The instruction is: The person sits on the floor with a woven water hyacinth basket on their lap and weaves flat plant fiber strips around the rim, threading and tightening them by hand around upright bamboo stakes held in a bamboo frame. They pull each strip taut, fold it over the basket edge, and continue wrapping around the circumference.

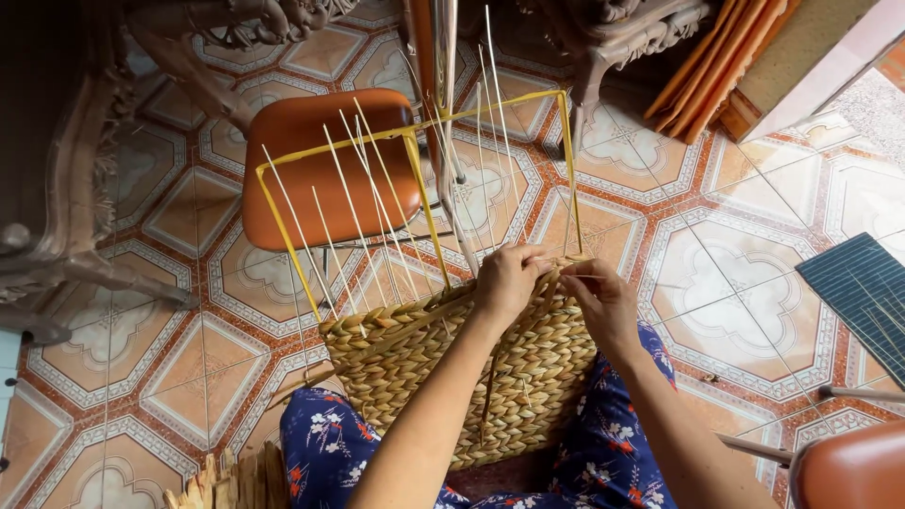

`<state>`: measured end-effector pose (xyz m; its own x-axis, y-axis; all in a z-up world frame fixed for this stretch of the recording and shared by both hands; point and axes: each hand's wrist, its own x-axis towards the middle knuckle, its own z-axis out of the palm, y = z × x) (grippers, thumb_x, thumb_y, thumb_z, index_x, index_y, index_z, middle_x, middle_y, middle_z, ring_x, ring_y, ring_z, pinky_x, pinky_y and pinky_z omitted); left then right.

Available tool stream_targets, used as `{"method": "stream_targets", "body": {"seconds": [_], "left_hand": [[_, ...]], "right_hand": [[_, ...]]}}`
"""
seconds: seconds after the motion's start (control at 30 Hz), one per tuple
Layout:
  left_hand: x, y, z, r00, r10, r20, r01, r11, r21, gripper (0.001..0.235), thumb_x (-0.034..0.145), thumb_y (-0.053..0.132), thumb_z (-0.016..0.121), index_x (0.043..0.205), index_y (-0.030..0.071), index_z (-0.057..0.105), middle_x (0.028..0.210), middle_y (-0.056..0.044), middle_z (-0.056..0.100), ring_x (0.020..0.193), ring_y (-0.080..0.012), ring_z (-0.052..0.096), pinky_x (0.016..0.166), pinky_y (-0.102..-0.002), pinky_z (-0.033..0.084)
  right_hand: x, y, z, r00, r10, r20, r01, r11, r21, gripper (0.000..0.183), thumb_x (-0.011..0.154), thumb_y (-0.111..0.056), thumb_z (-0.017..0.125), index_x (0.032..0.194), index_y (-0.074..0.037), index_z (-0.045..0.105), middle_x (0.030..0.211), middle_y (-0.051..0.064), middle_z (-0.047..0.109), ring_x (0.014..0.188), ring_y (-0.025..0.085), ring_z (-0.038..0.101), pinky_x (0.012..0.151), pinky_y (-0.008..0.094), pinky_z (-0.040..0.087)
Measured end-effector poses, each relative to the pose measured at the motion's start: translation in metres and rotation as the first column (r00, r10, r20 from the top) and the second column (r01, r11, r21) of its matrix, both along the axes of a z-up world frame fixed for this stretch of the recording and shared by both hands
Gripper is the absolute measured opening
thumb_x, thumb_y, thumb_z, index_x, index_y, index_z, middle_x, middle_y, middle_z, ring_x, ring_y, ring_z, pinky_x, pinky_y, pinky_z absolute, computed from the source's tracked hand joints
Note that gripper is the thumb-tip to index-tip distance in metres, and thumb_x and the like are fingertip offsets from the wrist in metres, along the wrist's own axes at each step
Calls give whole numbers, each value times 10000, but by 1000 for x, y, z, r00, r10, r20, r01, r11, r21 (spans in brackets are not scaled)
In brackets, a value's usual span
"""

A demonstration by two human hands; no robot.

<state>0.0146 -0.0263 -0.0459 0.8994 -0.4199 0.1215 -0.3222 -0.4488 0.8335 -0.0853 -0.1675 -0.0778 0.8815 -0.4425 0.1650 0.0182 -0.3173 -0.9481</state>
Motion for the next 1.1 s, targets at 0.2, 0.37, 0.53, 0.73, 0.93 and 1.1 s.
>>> {"method": "stream_targets", "body": {"seconds": [0.2,0.37,0.53,0.73,0.93,1.1], "left_hand": [[-1,-9,-2,988,-46,149,19,985,174,183,829,239,817,943,98,799,904,-109,741,845,-257,670,780,-370,539],[-1,-2,-12,925,-98,368,-17,955,298,133,874,233,782,858,101,794,887,-81,685,896,-260,584,795,-338,483],[-23,8,-14,873,-103,477,-48,955,294,471,791,378,795,1081,27,674,957,-135,673,892,-271,593,775,-382,507],[-13,16,1,927,-173,332,-16,868,496,589,805,300,763,1232,-21,513,954,-179,689,839,-280,672,730,-413,594],[-9,22,6,978,-206,24,175,881,439,472,833,168,749,1188,-30,510,925,-138,692,762,-263,696,657,-392,604],[-11,12,-41,854,-180,488,-79,882,465,524,696,52,732,1159,-44,507,949,-189,672,727,-259,660,582,-388,595]], "right_hand": [[-4,1,10,1000,22,-6,-22,993,-116,107,915,-114,737,991,-40,727,908,47,781,849,124,752,735,276,606],[24,-10,39,990,129,-62,-143,867,-478,85,923,-151,715,954,-72,725,912,60,752,725,165,732,617,286,589],[63,-16,35,963,150,-223,-222,911,-349,152,991,-193,648,1020,-45,668,823,79,747,701,194,748,630,323,591],[65,-23,38,983,119,-141,-157,940,-303,184,1000,-189,611,1036,-23,683,848,91,774,710,204,761,632,337,595],[38,-6,47,980,187,-73,-200,865,-460,207,986,-157,626,1124,-59,744,939,87,787,686,194,755,644,310,604],[43,-5,40,950,310,38,-261,855,-448,300,955,-83,608,1237,-53,705,1107,110,757,736,166,761,671,295,638]]}}
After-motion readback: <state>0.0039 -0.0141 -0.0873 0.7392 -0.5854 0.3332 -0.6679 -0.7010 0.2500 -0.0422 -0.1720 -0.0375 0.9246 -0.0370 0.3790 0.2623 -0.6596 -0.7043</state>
